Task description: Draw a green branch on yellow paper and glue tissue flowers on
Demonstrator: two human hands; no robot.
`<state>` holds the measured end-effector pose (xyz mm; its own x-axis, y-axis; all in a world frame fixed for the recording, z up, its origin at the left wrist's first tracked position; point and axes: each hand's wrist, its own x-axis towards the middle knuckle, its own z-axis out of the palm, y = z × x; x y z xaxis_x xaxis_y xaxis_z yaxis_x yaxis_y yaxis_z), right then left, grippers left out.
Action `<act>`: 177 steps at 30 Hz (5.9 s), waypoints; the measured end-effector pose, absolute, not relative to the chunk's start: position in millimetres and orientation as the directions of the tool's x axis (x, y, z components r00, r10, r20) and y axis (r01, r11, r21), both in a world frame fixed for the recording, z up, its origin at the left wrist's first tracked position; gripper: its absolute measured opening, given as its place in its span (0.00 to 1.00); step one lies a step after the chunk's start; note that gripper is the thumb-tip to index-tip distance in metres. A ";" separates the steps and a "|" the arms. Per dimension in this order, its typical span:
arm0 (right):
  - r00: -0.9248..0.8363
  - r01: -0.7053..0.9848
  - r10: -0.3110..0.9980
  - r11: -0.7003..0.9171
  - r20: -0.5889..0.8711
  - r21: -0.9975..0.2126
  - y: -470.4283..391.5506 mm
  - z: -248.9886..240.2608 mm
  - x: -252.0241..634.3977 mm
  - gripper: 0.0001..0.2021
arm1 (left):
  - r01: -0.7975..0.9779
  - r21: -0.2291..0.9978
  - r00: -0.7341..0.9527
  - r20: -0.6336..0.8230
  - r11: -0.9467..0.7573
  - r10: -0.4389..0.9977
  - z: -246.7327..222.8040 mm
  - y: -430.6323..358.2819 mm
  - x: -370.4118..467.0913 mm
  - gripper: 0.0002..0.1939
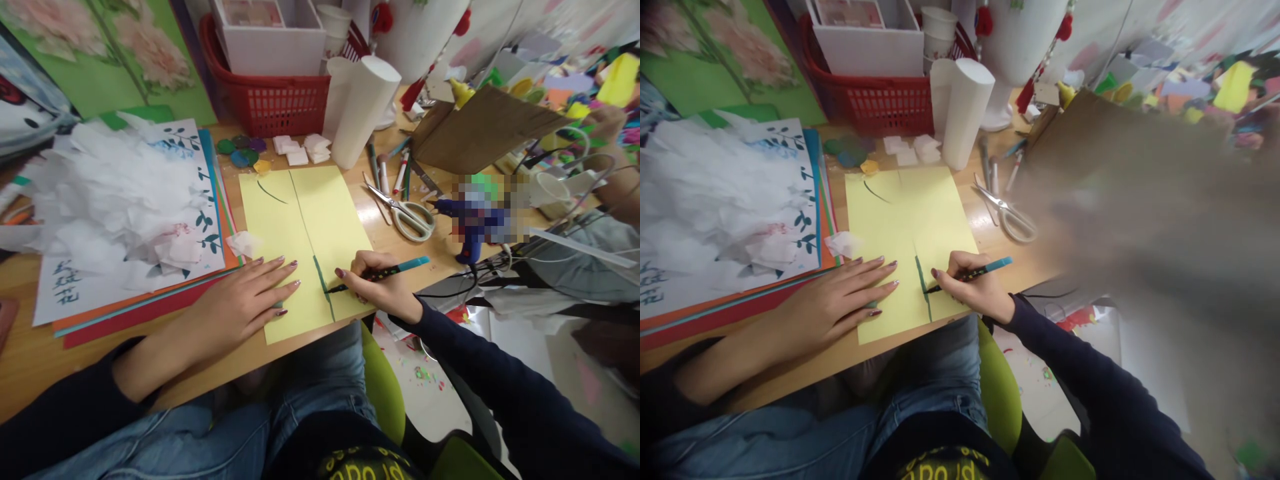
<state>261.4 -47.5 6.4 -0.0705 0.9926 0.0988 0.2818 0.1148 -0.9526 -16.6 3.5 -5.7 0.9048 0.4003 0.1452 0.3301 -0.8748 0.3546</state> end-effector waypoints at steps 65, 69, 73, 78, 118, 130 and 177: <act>-0.070 0.333 0.991 0.131 0.114 -0.934 -69.2 1.2 268.2 0.20 | 0.328 0.384 0.902 0.146 -0.863 0.407 -3.8 4.5 -16.5 0.23; -0.093 0.327 0.989 0.143 0.119 -0.934 -69.8 2.6 267.4 0.20 | 0.326 0.360 0.904 0.151 -0.874 0.399 -3.7 3.9 -15.9 0.23; -0.156 0.311 0.980 0.167 0.123 -0.936 -70.5 5.0 270.3 0.20 | 0.323 0.379 0.904 0.147 -0.867 0.401 -3.2 3.7 -16.1 0.22; -0.226 0.295 0.968 0.178 0.112 -0.939 -71.4 6.0 271.6 0.19 | 0.329 0.389 0.903 0.138 -0.860 0.408 -3.3 4.3 -16.9 0.22; -0.021 0.168 0.998 0.066 0.063 -0.984 20.4 6.2 248.9 0.25 | 0.326 0.424 0.806 0.342 -0.845 0.483 -15.0 -4.3 -11.4 0.18; 0.005 0.230 0.992 0.118 0.123 -0.966 21.2 4.3 248.5 0.23 | 0.330 0.421 0.834 0.290 -0.845 0.470 -14.1 -1.9 -13.3 0.20; -0.013 0.271 0.998 0.065 0.064 -0.960 21.7 4.6 248.5 0.24 | 0.302 0.482 0.831 0.291 -0.822 0.475 -15.8 -2.1 -12.9 0.21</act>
